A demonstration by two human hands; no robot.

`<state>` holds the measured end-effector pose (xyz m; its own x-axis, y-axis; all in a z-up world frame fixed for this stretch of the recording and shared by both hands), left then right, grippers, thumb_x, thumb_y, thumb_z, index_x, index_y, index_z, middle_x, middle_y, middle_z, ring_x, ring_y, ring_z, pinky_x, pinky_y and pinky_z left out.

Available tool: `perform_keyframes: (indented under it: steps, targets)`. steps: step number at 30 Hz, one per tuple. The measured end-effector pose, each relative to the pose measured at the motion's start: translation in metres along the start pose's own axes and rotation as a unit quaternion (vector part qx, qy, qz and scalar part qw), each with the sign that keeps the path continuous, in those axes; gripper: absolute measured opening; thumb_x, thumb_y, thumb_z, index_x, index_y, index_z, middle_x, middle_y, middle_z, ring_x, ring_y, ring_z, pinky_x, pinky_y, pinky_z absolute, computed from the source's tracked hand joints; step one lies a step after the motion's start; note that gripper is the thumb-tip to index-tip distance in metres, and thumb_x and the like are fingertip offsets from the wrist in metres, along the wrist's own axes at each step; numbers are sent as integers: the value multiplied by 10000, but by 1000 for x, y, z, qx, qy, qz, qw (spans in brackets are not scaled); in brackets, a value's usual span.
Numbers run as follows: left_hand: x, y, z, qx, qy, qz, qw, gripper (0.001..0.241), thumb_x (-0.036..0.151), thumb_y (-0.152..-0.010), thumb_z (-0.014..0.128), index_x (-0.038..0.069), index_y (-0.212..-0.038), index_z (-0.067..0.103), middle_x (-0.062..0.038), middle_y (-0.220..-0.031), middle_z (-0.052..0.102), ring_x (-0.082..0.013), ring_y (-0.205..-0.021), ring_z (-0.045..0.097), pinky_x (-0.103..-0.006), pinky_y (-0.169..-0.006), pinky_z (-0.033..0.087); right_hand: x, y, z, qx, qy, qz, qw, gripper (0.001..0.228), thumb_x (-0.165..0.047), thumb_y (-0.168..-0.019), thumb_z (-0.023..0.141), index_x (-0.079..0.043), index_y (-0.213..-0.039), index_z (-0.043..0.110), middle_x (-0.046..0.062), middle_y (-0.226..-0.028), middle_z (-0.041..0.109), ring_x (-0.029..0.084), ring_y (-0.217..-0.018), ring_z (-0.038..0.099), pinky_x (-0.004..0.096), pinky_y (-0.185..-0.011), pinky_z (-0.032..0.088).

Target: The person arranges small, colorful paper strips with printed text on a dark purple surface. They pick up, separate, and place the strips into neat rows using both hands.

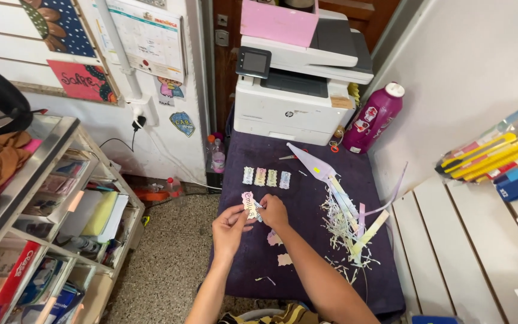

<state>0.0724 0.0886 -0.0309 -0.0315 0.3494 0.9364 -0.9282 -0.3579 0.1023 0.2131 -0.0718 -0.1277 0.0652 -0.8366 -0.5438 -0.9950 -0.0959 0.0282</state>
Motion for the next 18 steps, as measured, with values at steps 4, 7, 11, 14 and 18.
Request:
perform_keyframes:
  steps: [4,7,11,14,18]
  targets:
    - [-1,2,3,-13,-6,-5,1000,263,49,-904,744,-50,-1146,714,-259,-944,782,-338,-822,780,-385,-671,662,-2,24,-23,11,-68,12,998,130,-180,-819,762,-132,-930,714,90,-902,717,333,-961,729,428,-836,561]
    - [-6,1,6,-25,-5,-9,1000,249,55,-912,740,-52,-1135,718,-271,-945,777,-351,-825,777,-400,-668,661,13,32,-31,18,-89,42,995,197,-298,-833,771,-147,-958,745,87,-914,755,331,-986,732,432,-846,563]
    - [-13,-4,9,-35,-8,-7,999,223,59,-921,735,-51,-1115,727,-262,-947,779,-338,-817,778,-393,-670,662,28,50,-60,61,-164,93,980,287,-359,-847,761,-165,-1058,770,107,-983,777,326,-1016,732,432,-854,565]
    - [-15,-7,9,-34,-11,-6,999,208,64,-912,751,-42,-1090,745,-242,-940,783,-298,-812,772,-383,-667,665,21,75,-89,67,-316,112,940,244,-258,-882,756,-77,-1045,763,103,-815,677,235,-736,635,345,-636,483]
    - [-15,-9,12,-36,-25,-8,999,189,62,-903,761,-31,-1067,768,-223,-952,786,-249,-820,756,-376,-678,671,-12,104,-123,68,-523,90,845,271,-52,-839,804,54,-1074,716,149,-760,670,139,-540,553,219,-392,399]
Point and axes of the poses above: each hand's wrist, its own y-axis away from the middle knuckle, its own z-axis out of the palm, x = y × z, the point moved 9 cm from there along -y, towards the middle knuckle
